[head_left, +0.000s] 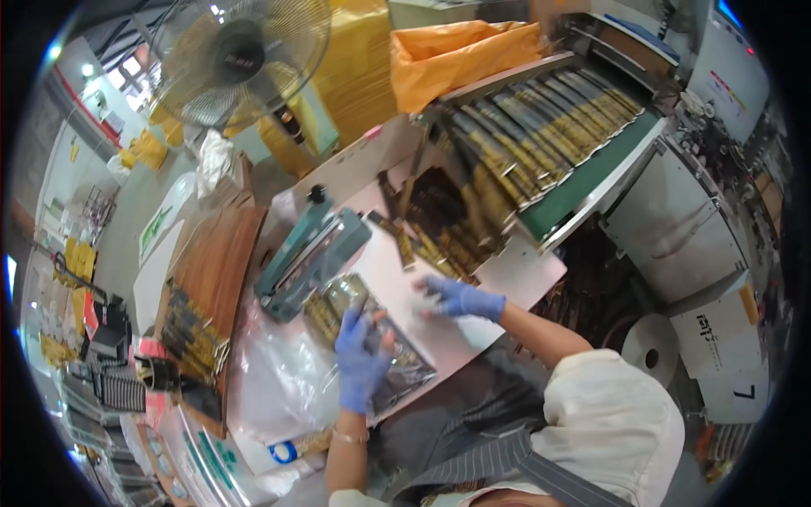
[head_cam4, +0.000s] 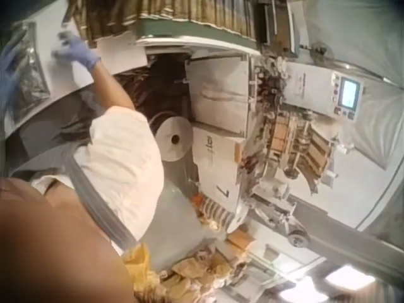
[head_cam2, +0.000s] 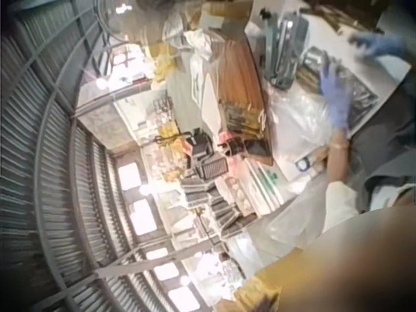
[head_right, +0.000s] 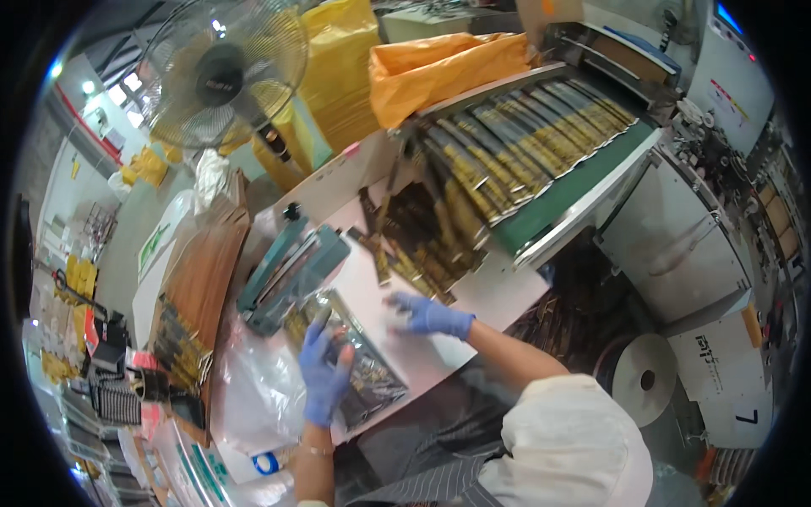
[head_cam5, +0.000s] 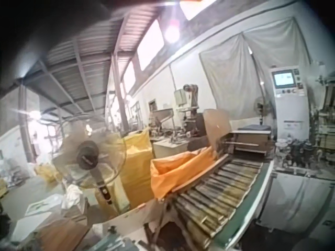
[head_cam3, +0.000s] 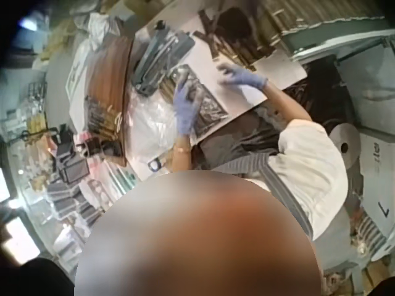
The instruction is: Packaging and sealing bundles of sticks into plastic bags using a manual sealer at a factory workstation.
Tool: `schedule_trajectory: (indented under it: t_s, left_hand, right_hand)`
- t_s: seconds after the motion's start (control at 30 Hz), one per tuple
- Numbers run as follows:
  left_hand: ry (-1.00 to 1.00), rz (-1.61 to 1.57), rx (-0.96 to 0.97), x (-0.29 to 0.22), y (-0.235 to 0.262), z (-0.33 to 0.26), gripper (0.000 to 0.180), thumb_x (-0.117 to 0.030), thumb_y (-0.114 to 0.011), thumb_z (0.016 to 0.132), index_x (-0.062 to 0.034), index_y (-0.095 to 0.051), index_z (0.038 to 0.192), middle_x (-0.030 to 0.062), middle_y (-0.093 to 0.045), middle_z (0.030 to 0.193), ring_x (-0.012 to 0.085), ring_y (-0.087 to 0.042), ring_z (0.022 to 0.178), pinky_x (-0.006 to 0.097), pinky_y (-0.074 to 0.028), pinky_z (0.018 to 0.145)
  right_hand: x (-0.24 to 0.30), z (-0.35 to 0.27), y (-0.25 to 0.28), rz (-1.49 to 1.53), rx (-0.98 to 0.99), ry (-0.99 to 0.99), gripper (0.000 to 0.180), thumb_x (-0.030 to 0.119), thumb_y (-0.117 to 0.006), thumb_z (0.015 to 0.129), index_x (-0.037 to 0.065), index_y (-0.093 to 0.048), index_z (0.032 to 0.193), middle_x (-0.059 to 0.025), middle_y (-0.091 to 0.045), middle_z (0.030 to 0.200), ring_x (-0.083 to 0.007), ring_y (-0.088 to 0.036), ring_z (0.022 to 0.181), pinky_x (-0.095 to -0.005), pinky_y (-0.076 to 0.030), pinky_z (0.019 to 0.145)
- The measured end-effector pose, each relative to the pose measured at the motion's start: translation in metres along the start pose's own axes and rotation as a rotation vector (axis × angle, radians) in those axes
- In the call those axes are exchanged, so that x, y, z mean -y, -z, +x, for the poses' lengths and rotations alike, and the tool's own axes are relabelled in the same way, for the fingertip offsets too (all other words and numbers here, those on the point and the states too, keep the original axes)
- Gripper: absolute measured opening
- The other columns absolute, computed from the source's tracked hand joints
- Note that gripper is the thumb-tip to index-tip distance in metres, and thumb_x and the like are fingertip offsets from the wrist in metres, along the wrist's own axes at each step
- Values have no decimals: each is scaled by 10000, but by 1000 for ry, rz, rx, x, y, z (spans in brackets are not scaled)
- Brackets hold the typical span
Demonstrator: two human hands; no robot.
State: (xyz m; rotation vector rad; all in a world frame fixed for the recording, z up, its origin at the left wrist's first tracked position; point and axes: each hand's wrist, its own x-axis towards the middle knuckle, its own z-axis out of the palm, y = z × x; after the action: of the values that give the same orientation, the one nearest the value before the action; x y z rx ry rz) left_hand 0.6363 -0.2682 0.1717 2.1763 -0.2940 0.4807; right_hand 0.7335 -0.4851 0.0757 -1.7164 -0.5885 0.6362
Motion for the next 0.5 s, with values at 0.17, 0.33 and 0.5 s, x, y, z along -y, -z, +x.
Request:
schedule_trajectory:
  t_s: [0.17, 0.33, 0.5]
  left_hand:
    - [124, 326, -14, 114, -99, 86, 606, -332, -663, 753, -61, -478, 1262, 200, -409, 1341, 357, -430, 1200, 397, -349, 1015]
    - [200, 524, -2, 134, -163, 123, 615, -321, -625, 775, -66, -421, 1296, 193, -460, 1245, 351, -442, 1137, 405, -346, 997]
    - [186, 365, -82, 105, -183, 130, 403, -265, -622, 778, -41, -556, 1107, 176, -556, 1032, 344, -497, 1003, 411, -387, 916]
  right_hand:
    - [94, -70, 112, 35, 13, 412, 452, 197, -671, 833, 36, -505, 1221, -74, -543, 1181, -178, -495, 1135, -315, -404, 957]
    - [65, -72, 317, -203, -987, 334, 289, 50, -601, 831, 32, -542, 1113, -32, -592, 1068, -123, -556, 930, -262, -454, 825]
    - [110, 6, 382, -812, -1026, 542, 408, 54, -628, 766, 70, -519, 1159, -112, -559, 1114, -199, -594, 793, -298, -497, 711]
